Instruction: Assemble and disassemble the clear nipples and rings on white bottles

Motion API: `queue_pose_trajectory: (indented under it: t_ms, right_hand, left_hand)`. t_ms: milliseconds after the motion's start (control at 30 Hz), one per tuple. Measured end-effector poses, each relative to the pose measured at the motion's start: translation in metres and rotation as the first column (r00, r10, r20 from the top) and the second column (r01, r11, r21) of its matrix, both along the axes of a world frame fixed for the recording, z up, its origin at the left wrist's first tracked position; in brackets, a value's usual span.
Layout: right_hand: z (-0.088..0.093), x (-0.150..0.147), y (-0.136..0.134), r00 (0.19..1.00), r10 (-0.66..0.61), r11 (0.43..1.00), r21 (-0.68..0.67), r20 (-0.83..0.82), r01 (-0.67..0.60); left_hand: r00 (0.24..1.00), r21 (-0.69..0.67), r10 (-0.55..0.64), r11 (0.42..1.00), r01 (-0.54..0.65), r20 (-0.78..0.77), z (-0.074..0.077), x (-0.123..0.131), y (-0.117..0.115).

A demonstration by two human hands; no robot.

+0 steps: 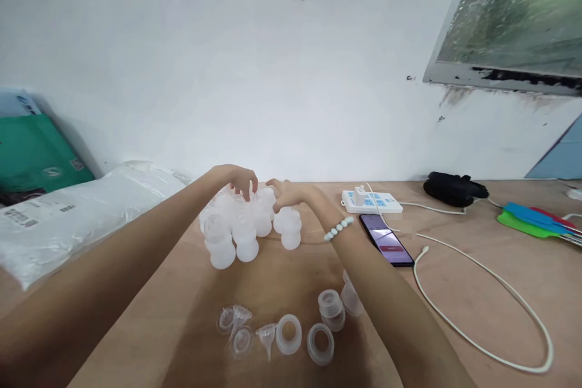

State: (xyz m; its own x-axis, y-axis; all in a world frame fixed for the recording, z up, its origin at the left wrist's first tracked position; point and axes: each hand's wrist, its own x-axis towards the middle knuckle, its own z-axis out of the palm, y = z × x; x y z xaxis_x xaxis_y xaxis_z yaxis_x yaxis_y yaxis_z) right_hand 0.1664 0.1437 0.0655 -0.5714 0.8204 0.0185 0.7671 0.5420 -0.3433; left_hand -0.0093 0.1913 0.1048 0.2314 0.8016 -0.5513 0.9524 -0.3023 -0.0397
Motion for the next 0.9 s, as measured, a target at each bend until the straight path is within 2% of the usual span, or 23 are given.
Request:
queue_pose_trajectory:
  t_ms: [133, 267, 400, 500, 633, 700, 733, 800, 900]
  right_hand:
    - [0.008, 0.006, 0.017, 0.995, -0.045, 0.997, -0.059, 0.084, 0.05]
    - [-0.002, -0.003, 0.029, 0.984, -0.066, 0.996, -0.052, 0.166, 0.076]
    - [-0.019, -0.015, 0.032, 0.976, -0.054, 0.998, -0.028, 0.211, 0.061]
    - [-0.024, -0.015, 0.031, 0.974, -0.074, 0.997, 0.015, 0.216, 0.072]
    - [-0.018, 0.006, 0.03, 0.967, -0.154, 0.986, 0.101, 0.202, 0.136]
    - [-0.012, 0.024, 0.029, 0.959, -0.199, 0.976, 0.133, 0.2, 0.175]
    - [-0.01, 0.035, 0.027, 0.954, -0.221, 0.97, 0.144, 0.202, 0.194]
    - [-0.006, 0.056, 0.021, 0.945, -0.251, 0.963, 0.151, 0.211, 0.222]
    - [-0.006, 0.081, 0.004, 0.933, -0.279, 0.958, 0.133, 0.227, 0.254]
  left_hand:
    - [1.0, 0.009, 0.014, 1.0, -0.014, 0.004, -0.001, 0.0, 0.001]
    - [0.998, 0.094, 0.034, 0.995, -0.039, 0.054, 0.005, -0.005, -0.001]
    - [0.988, 0.239, 0.019, 0.97, -0.056, 0.155, 0.023, -0.017, -0.002]
    - [0.972, 0.412, -0.031, 0.908, -0.07, 0.234, 0.043, -0.025, -0.01]
    - [0.933, 0.642, -0.144, 0.759, -0.111, 0.331, 0.067, -0.029, -0.043]
    - [0.871, 0.75, -0.28, 0.647, -0.139, 0.404, 0.073, -0.027, -0.069]
    - [0.848, 0.765, -0.322, 0.629, -0.139, 0.42, 0.073, -0.025, -0.082]
    - [0.813, 0.774, -0.392, 0.624, -0.111, 0.432, 0.068, -0.018, -0.108]
    - [0.8, 0.704, -0.426, 0.71, 0.006, 0.423, 0.045, -0.004, -0.141]
